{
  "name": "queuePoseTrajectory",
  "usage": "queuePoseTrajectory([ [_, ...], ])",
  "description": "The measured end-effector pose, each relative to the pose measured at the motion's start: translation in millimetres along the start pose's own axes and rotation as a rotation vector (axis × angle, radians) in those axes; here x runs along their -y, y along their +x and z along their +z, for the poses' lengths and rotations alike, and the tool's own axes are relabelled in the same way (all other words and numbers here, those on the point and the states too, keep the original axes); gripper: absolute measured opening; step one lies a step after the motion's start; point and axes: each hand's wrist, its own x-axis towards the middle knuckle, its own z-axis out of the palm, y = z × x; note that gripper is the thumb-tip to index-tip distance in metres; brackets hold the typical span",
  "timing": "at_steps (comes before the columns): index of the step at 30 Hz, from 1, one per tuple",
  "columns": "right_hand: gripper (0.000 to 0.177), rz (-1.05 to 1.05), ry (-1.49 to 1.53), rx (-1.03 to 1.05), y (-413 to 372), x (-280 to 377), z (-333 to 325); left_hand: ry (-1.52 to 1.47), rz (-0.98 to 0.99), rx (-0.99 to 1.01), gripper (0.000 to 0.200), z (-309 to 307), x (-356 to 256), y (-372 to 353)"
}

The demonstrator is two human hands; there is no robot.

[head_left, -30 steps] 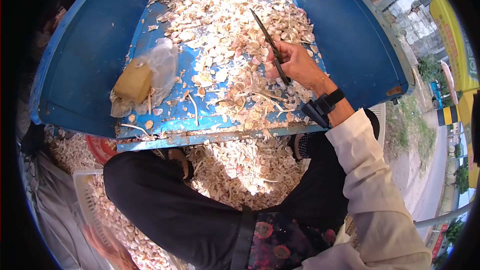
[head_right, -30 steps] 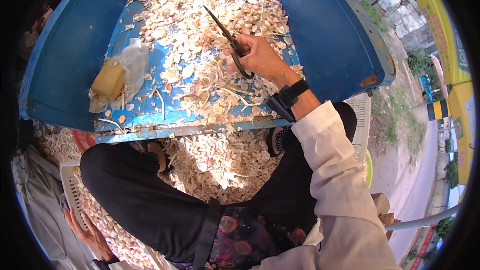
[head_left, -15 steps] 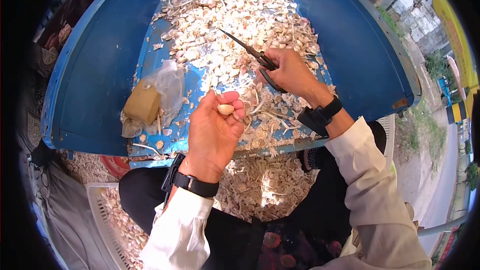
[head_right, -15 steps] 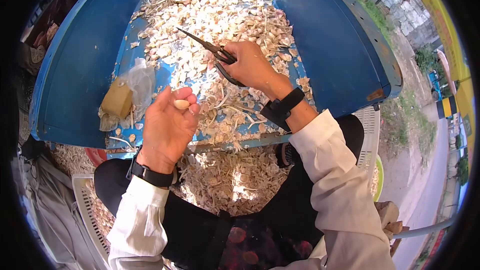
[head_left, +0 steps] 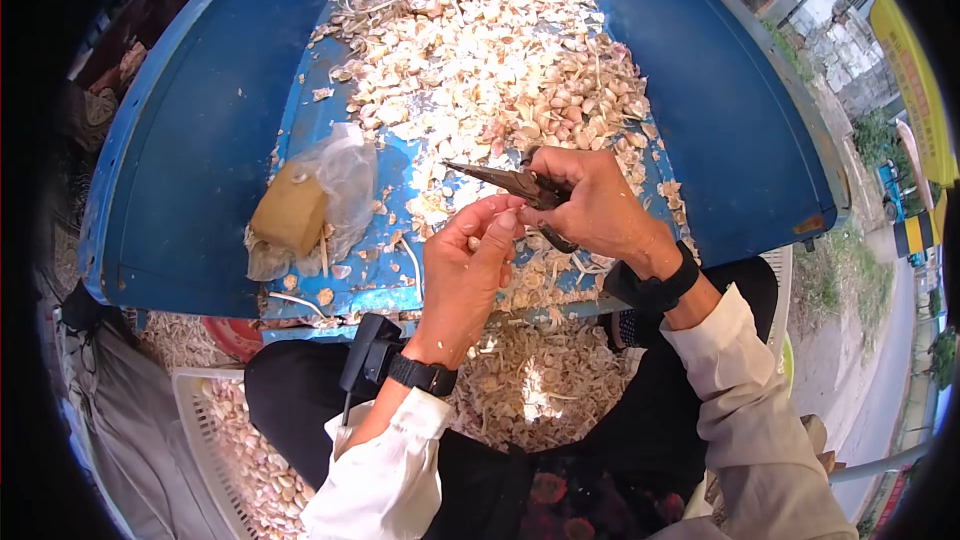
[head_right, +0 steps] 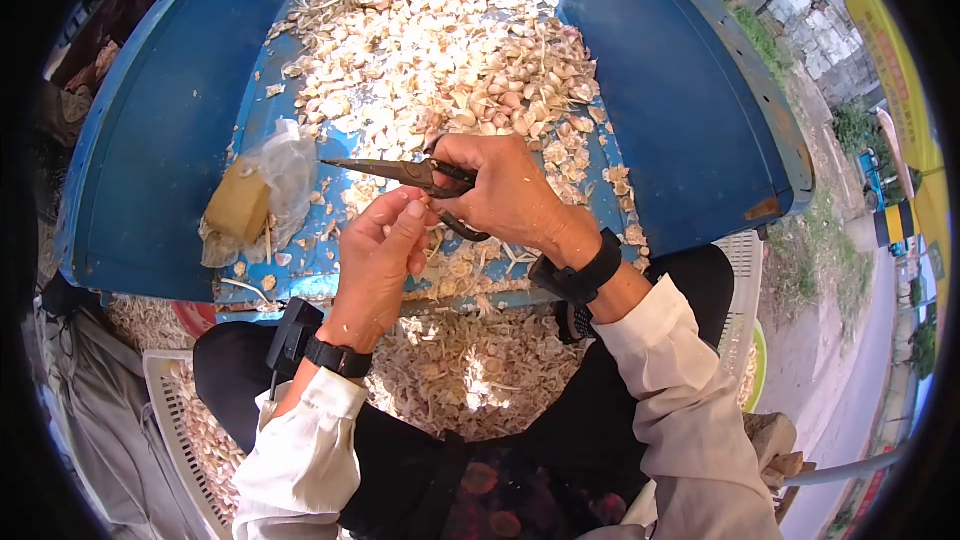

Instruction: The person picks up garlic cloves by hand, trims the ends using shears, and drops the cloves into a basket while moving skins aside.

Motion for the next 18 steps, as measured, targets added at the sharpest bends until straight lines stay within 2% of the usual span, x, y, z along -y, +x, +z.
queuePoseTrajectory([
  [3,0.018,0.031,0.145,0.031,-6,6,5,-0.095,0.002,0.0,0.025,-3,0,-5],
  [5,0.019,0.121,0.615,0.043,-10,9,8,-0.356,-0.058,0.064,0.022,-8,2,-8],
  [6,0.02,0.116,0.708,0.061,-11,9,8,-0.356,-0.058,0.065,0.022,-9,3,-10],
  [7,0.02,0.118,0.706,0.059,-14,9,8,-0.405,-0.07,0.08,0.021,-9,4,-12],
  [9,0.021,0.219,0.894,0.077,-19,13,6,-0.458,-0.086,0.099,0.02,-12,6,-13],
  [11,0.023,0.222,0.884,0.129,-23,14,-4,-0.552,-0.116,0.188,0.018,-17,4,-11],
  [13,0.025,0.377,0.34,0.194,-27,12,-24,-0.59,-0.154,0.182,0.017,-17,0,-13],
  [15,0.025,0.361,0.266,0.182,-22,-20,-34,-0.634,-0.196,0.171,0.015,-11,-5,-17],
  [17,0.022,0.214,-0.213,-0.032,-9,-41,-43,-0.626,-0.268,0.082,0.012,-3,-12,-21],
  [18,0.021,0.185,-0.268,-0.109,0,-48,-45,-0.673,-0.25,0.105,0.011,-4,-7,-19],
])
